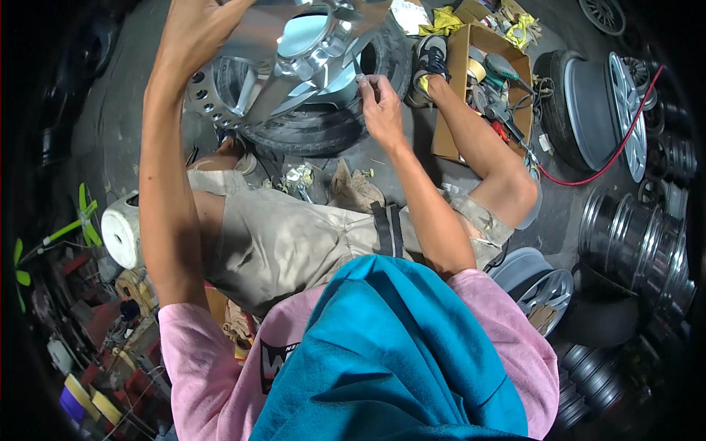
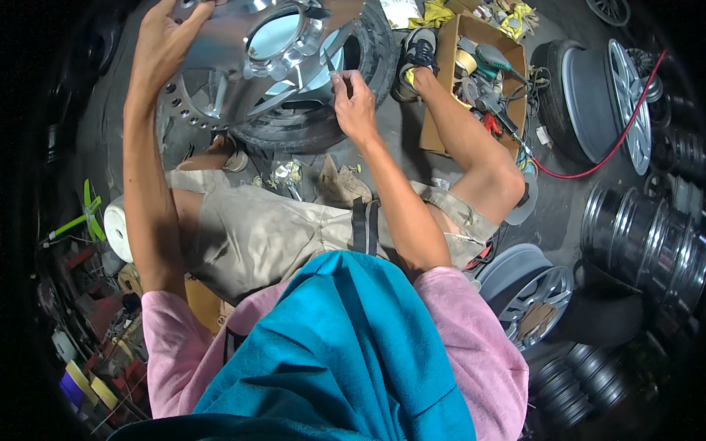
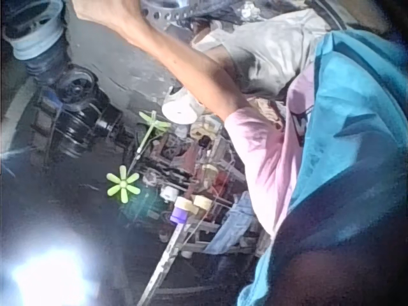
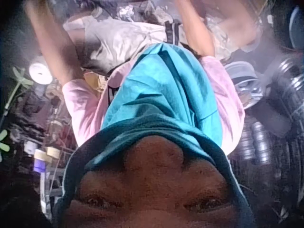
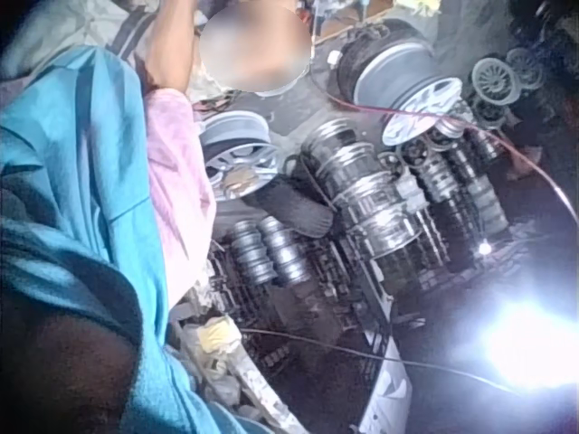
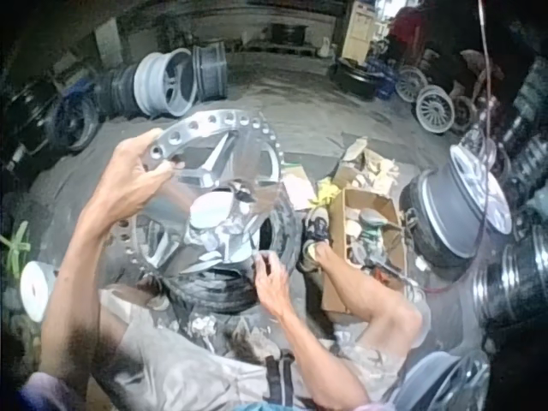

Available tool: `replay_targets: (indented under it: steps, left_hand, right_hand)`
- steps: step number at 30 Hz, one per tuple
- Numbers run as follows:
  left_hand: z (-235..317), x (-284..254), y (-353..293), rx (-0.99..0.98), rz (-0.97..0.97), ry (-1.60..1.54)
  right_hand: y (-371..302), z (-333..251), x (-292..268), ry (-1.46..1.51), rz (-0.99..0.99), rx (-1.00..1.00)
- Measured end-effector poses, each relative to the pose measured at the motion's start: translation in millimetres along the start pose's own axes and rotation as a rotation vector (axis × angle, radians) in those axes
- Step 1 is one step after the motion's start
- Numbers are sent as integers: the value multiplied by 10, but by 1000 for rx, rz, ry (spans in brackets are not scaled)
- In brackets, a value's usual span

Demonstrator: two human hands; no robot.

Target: The person wipes a car rim with a cloth, uses a small tool to manipulate the bolts along the edge, and lifts the center piece of the rim.

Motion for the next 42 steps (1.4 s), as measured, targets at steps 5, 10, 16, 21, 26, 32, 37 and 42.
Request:
replay_targets:
  steps: [5,10,16,21,26,32,37,42]
  left_hand:
    - [-149,122,51,118,66,-34]
    - [-120,68,16,-96,-3,-148]
    - [51,92,4,12,19,-44]
    - [-96,-27,38,25,6,16]
    - [-466,-16,100,-35,10,-98]
    - [-931,-87,180,-68,-24,-99]
    - [-1166,-171,217,-82,-111,-2]
    - [-1053,-197,165,-102,-83,71]
  right_hand:
    - [172,83,-41,-182,183,88]
    - [309,-163,207,-116,290,44]
    - [661,-115,82,-434,339,-158]
    - [696,-425,24,-456,287,-309]
    - [501,-267,-76,-328,147,-390]
    - [246,-122,101,-247,92,-492]
    - [340,-48,132,-245,107,-590]
    - [486,-21,110,-300,90,-682]
Point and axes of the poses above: each hand's wrist, its own y-axis towards the middle knuckle, its own x-axis out of the palm, z = x × y, the point moved 5 cm from there along y, towards the middle knuckle
